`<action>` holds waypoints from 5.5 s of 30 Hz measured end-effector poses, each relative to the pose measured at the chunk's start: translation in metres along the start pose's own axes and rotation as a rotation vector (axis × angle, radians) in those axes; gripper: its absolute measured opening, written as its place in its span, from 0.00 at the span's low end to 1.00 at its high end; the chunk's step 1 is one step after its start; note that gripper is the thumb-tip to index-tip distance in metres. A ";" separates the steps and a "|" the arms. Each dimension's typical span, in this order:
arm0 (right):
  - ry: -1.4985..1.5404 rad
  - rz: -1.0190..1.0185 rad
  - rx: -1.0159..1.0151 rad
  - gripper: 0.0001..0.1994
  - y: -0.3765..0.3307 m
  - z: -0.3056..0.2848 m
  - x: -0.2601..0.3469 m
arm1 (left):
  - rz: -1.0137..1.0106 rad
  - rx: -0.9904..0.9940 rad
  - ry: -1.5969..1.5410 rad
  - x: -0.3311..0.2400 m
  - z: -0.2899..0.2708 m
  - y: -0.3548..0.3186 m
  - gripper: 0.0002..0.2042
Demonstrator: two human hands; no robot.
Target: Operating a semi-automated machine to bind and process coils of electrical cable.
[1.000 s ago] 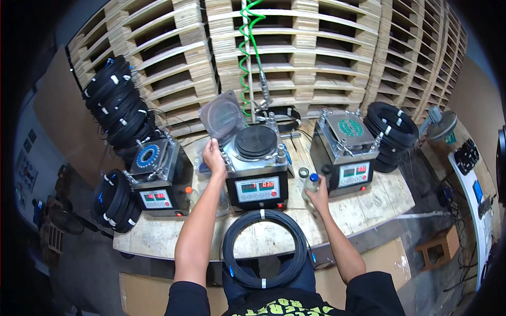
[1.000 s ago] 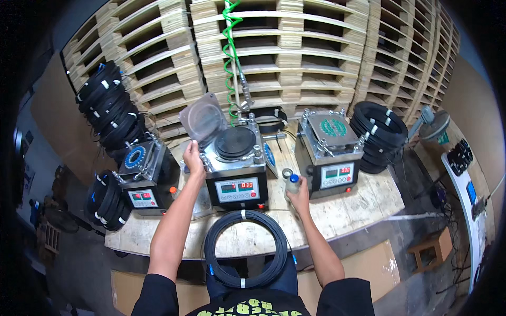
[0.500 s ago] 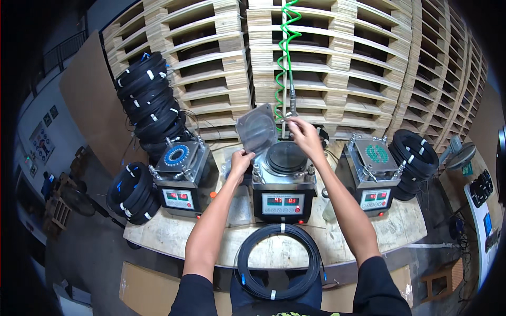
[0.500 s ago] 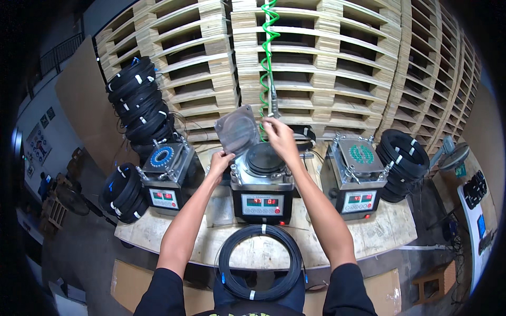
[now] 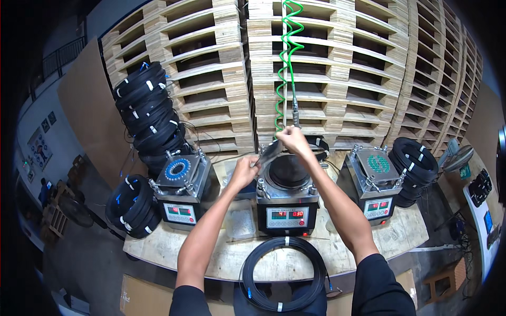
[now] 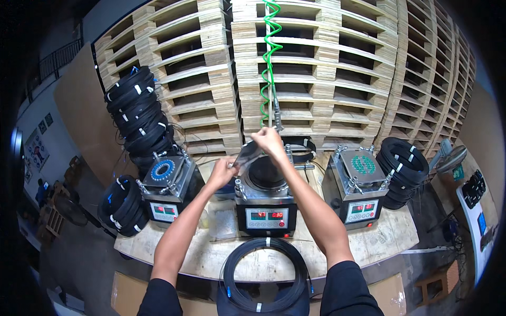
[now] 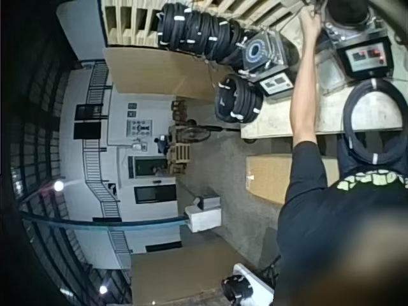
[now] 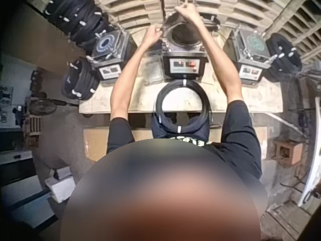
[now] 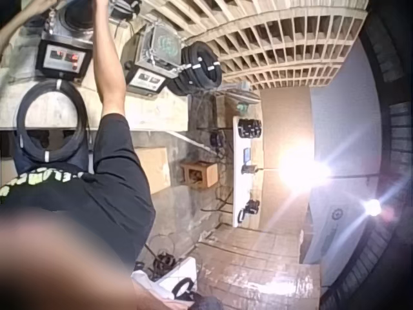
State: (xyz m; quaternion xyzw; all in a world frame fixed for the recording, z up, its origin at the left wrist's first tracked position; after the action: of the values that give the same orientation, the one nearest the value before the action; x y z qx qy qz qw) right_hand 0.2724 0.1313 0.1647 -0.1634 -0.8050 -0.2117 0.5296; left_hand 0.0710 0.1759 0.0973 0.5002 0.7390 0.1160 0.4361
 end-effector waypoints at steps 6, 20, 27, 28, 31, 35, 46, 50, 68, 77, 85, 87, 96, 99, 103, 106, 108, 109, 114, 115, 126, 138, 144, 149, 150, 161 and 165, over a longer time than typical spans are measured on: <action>0.472 0.151 0.178 0.34 -0.061 -0.062 -0.011 | -0.186 0.147 -0.409 -0.062 -0.012 0.021 0.41; 0.657 0.214 0.278 0.28 -0.063 -0.060 -0.090 | -0.422 -0.201 -0.983 -0.007 0.023 0.003 0.34; 0.509 0.297 0.250 0.29 -0.076 -0.058 -0.107 | -0.481 -0.154 -0.895 0.001 0.027 -0.011 0.33; 0.495 0.306 0.239 0.29 -0.076 -0.057 -0.106 | -0.498 -0.152 -0.906 0.004 0.028 -0.014 0.33; 0.314 0.327 0.191 0.30 -0.081 -0.063 -0.097 | -0.481 -0.145 -0.914 0.007 0.028 -0.017 0.33; 0.234 0.333 0.148 0.30 -0.084 -0.068 -0.100 | -0.496 -0.107 -0.842 0.010 0.030 -0.018 0.33; 0.124 0.302 0.228 0.32 -0.073 -0.060 -0.137 | -0.473 -0.007 -0.438 0.030 0.029 -0.031 0.33; 0.022 0.352 0.226 0.30 -0.074 -0.058 -0.135 | -0.474 -0.049 -0.428 0.025 0.023 -0.034 0.33; -0.218 0.502 0.493 0.09 -0.284 -0.068 -0.268 | -0.212 0.152 0.015 -0.053 0.030 -0.301 0.20; -0.611 0.463 0.322 0.41 -0.313 -0.010 -0.324 | -0.542 0.545 0.221 -0.040 0.093 -0.334 0.34; -0.572 0.384 0.087 0.34 -0.336 -0.025 -0.292 | -0.325 0.338 0.218 -0.068 0.090 -0.331 0.30; -0.462 0.314 0.154 0.32 -0.356 -0.013 -0.248 | -0.316 0.283 0.207 -0.084 0.065 -0.348 0.29; -0.529 -0.007 0.110 0.32 -0.410 -0.006 -0.157 | -0.182 0.172 0.288 -0.163 -0.014 -0.361 0.25; -0.444 -0.184 0.074 0.31 -0.404 0.026 -0.099 | -0.336 0.134 0.329 -0.162 -0.071 -0.375 0.26; -0.296 -0.285 0.081 0.28 -0.377 0.075 -0.004 | -0.309 -0.013 0.343 -0.165 -0.175 -0.362 0.26; -0.333 -0.240 0.121 0.27 -0.349 0.108 0.053 | -0.284 -0.082 0.411 -0.156 -0.242 -0.338 0.25; -0.295 -0.294 0.089 0.28 -0.324 0.126 0.081 | -0.258 -0.098 0.463 -0.160 -0.277 -0.314 0.24; -0.274 -0.311 0.061 0.28 -0.310 0.132 0.093 | -0.239 -0.113 0.425 -0.158 -0.291 -0.301 0.25; -0.283 -0.359 0.024 0.31 -0.258 0.180 0.132 | -0.249 -0.162 0.420 -0.093 -0.341 -0.272 0.26; -0.245 -0.374 0.017 0.30 -0.251 0.192 0.134 | -0.248 -0.161 0.421 -0.077 -0.346 -0.268 0.26; -0.275 -0.179 0.128 0.34 -0.158 0.275 0.111 | -0.252 -0.077 0.394 0.049 -0.374 -0.223 0.25; -0.300 0.015 0.253 0.36 -0.118 0.304 0.086 | -0.129 0.009 0.149 0.122 -0.371 -0.199 0.23; -0.240 -0.024 0.122 0.36 -0.119 0.302 0.074 | -0.073 0.110 0.008 0.131 -0.367 -0.196 0.24; -0.254 0.051 0.193 0.33 -0.119 0.313 0.088 | 0.001 0.068 -0.004 0.151 -0.372 -0.197 0.24; -0.229 0.015 0.191 0.33 -0.119 0.316 0.085 | -0.001 0.055 -0.013 0.153 -0.372 -0.200 0.25; -0.142 0.049 0.019 0.24 -0.170 0.271 0.034 | 0.072 -0.119 0.383 0.106 -0.381 -0.237 0.17; 0.088 0.106 0.061 0.21 -0.198 0.268 0.030 | 0.066 -0.285 0.306 0.085 -0.389 -0.268 0.18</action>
State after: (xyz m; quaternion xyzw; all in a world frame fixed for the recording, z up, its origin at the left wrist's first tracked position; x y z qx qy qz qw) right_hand -0.0454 0.1002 0.0653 -0.1803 -0.7772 -0.1656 0.5797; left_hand -0.4061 0.2241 0.1206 0.4341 0.7558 0.3081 0.3812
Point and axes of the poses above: each hand's wrist, its own y-axis towards the middle knuckle, its own z-axis out of the palm, x = y × z, the point moved 8 cm from there along y, towards the middle knuckle, and after that the axes turned 14 degrees about z, right-handed, at the moved point
